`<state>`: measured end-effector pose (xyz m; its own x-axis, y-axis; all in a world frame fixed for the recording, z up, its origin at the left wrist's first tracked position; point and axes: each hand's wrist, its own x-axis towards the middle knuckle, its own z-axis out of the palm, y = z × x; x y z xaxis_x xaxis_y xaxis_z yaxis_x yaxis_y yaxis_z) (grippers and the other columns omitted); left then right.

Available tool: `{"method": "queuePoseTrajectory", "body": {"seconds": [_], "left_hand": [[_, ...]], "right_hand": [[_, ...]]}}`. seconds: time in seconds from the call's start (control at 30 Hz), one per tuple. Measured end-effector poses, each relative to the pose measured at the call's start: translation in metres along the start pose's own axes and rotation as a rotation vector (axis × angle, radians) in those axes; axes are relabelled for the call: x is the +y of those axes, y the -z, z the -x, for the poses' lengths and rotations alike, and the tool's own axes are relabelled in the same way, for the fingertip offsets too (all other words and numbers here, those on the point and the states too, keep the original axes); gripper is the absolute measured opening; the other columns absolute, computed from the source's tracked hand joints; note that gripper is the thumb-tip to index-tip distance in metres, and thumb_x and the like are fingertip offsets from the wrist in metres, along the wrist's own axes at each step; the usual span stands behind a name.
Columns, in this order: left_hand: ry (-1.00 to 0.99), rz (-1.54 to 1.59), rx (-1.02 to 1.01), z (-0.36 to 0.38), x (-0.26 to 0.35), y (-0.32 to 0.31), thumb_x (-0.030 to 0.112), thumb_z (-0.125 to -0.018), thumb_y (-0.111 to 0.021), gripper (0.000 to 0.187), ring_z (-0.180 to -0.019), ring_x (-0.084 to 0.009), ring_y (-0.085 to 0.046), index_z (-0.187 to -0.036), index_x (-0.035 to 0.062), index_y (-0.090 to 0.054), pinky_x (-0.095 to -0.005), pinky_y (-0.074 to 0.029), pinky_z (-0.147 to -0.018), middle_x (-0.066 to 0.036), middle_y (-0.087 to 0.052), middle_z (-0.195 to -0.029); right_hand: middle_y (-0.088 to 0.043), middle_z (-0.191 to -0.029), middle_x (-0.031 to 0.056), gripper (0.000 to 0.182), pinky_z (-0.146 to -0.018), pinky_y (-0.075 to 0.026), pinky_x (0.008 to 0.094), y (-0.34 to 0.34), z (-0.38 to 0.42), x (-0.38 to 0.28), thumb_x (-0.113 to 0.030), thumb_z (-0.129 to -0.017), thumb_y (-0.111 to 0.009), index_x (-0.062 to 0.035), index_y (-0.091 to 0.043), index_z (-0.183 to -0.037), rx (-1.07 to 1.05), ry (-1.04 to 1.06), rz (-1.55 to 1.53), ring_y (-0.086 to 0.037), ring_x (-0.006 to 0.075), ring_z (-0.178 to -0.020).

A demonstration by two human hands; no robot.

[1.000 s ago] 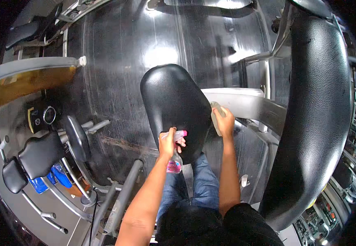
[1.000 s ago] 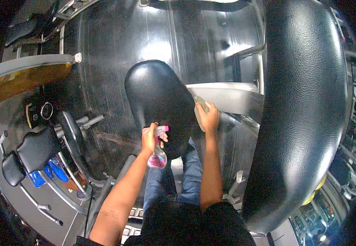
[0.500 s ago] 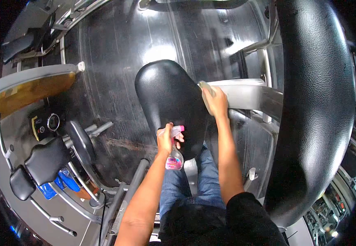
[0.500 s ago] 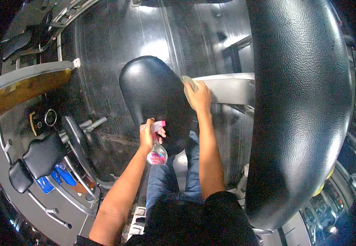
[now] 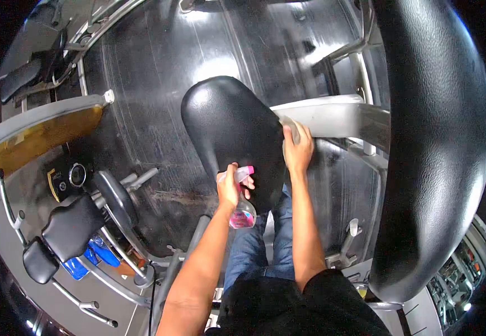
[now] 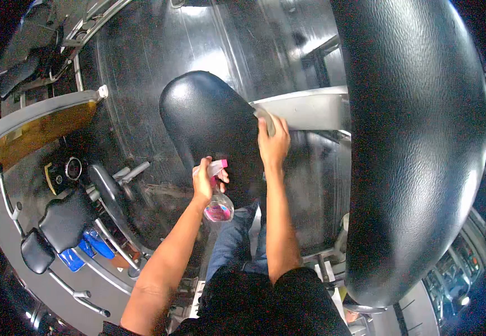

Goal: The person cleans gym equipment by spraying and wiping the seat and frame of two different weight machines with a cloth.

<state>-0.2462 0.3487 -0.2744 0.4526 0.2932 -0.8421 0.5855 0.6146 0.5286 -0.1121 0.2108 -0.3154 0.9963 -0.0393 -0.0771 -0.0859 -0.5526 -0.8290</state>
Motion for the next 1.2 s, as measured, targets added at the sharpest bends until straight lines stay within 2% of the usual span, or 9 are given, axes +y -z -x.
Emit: {"method": "queuePoseTrajectory", "body": {"seconds": [0.1, 0.27, 0.43, 0.5, 0.63, 0.9, 1.03, 1.1, 1.2], "left_hand": [[-0.012, 0.046, -0.012, 0.000, 0.000, 0.000, 0.036, -0.096, -0.048, 0.050, -0.049, -0.0263, -0.062, -0.081, -0.0085, -0.064, -0.0344, -0.046, -0.036, -0.019, -0.066, -0.068], [-0.039, -0.037, -0.043, 0.002, 0.004, -0.001, 0.045, -0.094, -0.044, 0.053, -0.055, -0.0242, -0.062, -0.089, -0.0049, -0.062, -0.0340, -0.046, -0.037, -0.015, -0.064, -0.070], [-0.036, -0.030, -0.043, 0.000, 0.004, -0.002, 0.045, -0.094, -0.045, 0.053, -0.055, -0.0239, -0.062, -0.088, -0.0044, -0.063, -0.0340, -0.045, -0.037, -0.015, -0.063, -0.069], [-0.031, 0.028, -0.006, 0.000, 0.005, -0.003, 0.038, -0.095, -0.047, 0.051, -0.050, -0.0243, -0.062, -0.083, -0.0084, -0.065, -0.0338, -0.046, -0.034, -0.017, -0.065, -0.066], [-0.057, -0.025, -0.057, -0.003, 0.002, -0.001, 0.044, -0.094, -0.044, 0.051, -0.053, -0.0228, -0.061, -0.089, -0.0035, -0.062, -0.0341, -0.045, -0.036, -0.014, -0.063, -0.069], [-0.061, -0.023, -0.079, -0.004, 0.006, -0.002, 0.045, -0.095, -0.045, 0.050, -0.055, -0.0227, -0.062, -0.094, -0.0029, -0.061, -0.0345, -0.046, -0.036, -0.011, -0.062, -0.069], [-0.104, 0.008, -0.149, -0.001, 0.005, 0.009, 0.049, -0.095, -0.047, 0.050, -0.054, -0.0219, -0.062, -0.097, 0.0013, -0.061, -0.0343, -0.049, -0.039, -0.011, -0.062, -0.071], [-0.083, -0.116, -0.435, 0.001, 0.010, 0.021, 0.052, -0.095, -0.049, 0.050, -0.050, -0.0215, -0.060, -0.097, 0.0032, -0.060, -0.0338, -0.050, -0.043, -0.012, -0.063, -0.075], [-0.169, -0.148, -0.377, 0.014, 0.007, 0.011, 0.053, -0.095, -0.051, 0.051, -0.046, -0.0204, -0.057, -0.099, 0.0028, -0.059, -0.0320, -0.050, -0.046, -0.013, -0.065, -0.078]], "right_hand": [[-0.066, -0.101, 0.0149, 0.028, -0.085, -0.049, 0.0409, 0.001, -0.018, -0.028, -0.022, -0.086, -0.070, -0.0053, -0.071, -0.109, -0.130, 0.105, 0.027, -0.065, 0.0348, -0.095], [-0.062, -0.102, 0.0103, 0.026, -0.081, -0.050, 0.0396, 0.026, 0.021, -0.023, -0.015, -0.082, -0.074, -0.0119, -0.073, -0.107, -0.211, 0.273, 0.096, -0.063, 0.0309, -0.094], [-0.064, -0.102, 0.0106, 0.024, -0.081, -0.051, 0.0393, 0.041, 0.051, -0.005, -0.013, -0.080, -0.074, -0.0135, -0.073, -0.105, -0.189, 0.212, 0.093, -0.064, 0.0307, -0.095], [-0.065, -0.100, 0.0102, 0.025, -0.081, -0.051, 0.0392, 0.035, 0.041, -0.008, -0.012, -0.080, -0.073, -0.0125, -0.073, -0.105, -0.126, 0.206, 0.115, -0.065, 0.0306, -0.094], [-0.066, -0.097, 0.0108, 0.019, -0.080, -0.052, 0.0405, 0.005, 0.001, -0.024, -0.019, -0.084, -0.071, -0.0112, -0.072, -0.101, -0.031, 0.174, 0.140, -0.065, 0.0341, -0.093], [-0.064, -0.102, 0.0071, 0.023, -0.081, -0.052, 0.0406, 0.029, 0.040, -0.026, -0.021, -0.081, -0.074, -0.0167, -0.074, -0.104, -0.213, 0.297, 0.162, -0.065, 0.0314, -0.094], [-0.064, -0.106, 0.0088, 0.028, -0.081, -0.052, 0.0394, 0.044, 0.076, 0.003, -0.014, -0.080, -0.075, -0.0154, -0.073, -0.109, -0.153, 0.259, 0.098, -0.065, 0.0301, -0.095], [-0.063, -0.106, 0.0109, 0.029, -0.083, -0.051, 0.0387, 0.039, 0.081, 0.008, -0.010, -0.081, -0.074, -0.0135, -0.073, -0.110, -0.118, 0.285, 0.068, -0.065, 0.0301, -0.095], [-0.064, -0.107, 0.0124, 0.028, -0.085, -0.051, 0.0380, 0.035, 0.087, 0.006, -0.012, -0.082, -0.075, -0.0096, -0.072, -0.109, -0.043, 0.252, 0.026, -0.064, 0.0305, -0.097]]}}
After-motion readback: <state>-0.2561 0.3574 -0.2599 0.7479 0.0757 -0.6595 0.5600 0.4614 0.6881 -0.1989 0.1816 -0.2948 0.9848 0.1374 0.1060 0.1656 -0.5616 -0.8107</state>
